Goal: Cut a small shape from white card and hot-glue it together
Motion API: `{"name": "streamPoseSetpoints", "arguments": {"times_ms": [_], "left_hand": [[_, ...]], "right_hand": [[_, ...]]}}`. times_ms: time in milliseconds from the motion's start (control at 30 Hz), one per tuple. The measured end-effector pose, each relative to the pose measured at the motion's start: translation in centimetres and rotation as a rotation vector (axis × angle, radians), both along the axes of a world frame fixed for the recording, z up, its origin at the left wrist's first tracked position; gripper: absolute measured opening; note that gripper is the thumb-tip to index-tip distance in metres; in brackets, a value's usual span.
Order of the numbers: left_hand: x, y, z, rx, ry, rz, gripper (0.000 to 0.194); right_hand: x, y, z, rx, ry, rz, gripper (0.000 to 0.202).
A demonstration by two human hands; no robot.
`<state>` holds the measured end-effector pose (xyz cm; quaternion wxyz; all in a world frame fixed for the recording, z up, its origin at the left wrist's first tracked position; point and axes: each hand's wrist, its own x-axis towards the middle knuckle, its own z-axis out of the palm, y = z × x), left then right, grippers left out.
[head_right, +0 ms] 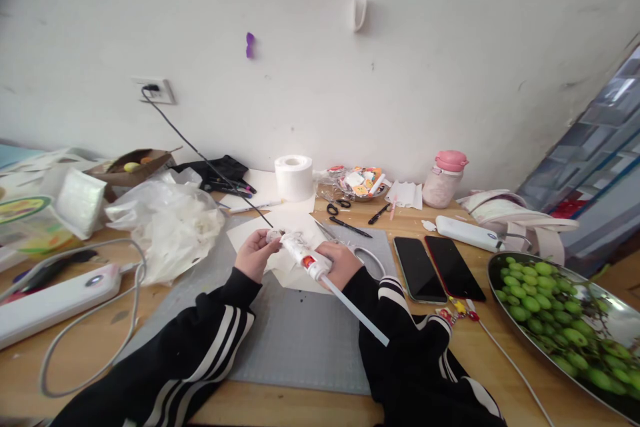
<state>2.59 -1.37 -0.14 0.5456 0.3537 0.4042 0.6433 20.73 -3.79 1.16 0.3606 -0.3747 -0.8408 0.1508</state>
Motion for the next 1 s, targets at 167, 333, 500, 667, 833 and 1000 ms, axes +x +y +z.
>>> {"name": "streamPoseSetpoints", "arguments": {"times_ms": [167, 333, 500, 667, 833, 1000], "left_hand": [[0.01, 0.0, -0.02, 0.005, 0.022, 0.001, 0.035], [-0.02, 0.0, -0.06, 0.008, 0.042, 0.001, 0.033], [-0.05, 0.07, -0.31, 0.006, 0.053, -0.007, 0.032], [-0.05, 0.22, -0.67, -0.001, 0.027, 0.0, 0.034], [-0.04, 0.24, -0.74, -0.01, 0.016, 0.001, 0.033], [-0.09, 0.34, -0.89, -0.006, 0.017, 0.009, 0.03]], "right_hand": [[0.07, -0.08, -0.43, -0.046, -0.028, -0.05, 0.009], [0.12, -0.13, -0.66, -0.098, -0.053, -0.067, 0.01], [0.18, -0.12, -0.68, -0.133, -0.058, -0.077, 0.01], [0.2, -0.13, -0.62, -0.155, -0.058, -0.092, 0.012], [0.05, -0.27, -0.49, -0.166, -0.031, -0.104, 0.012], [0.09, -0.11, -0.66, -0.168, 0.049, -0.179, 0.01]]}}
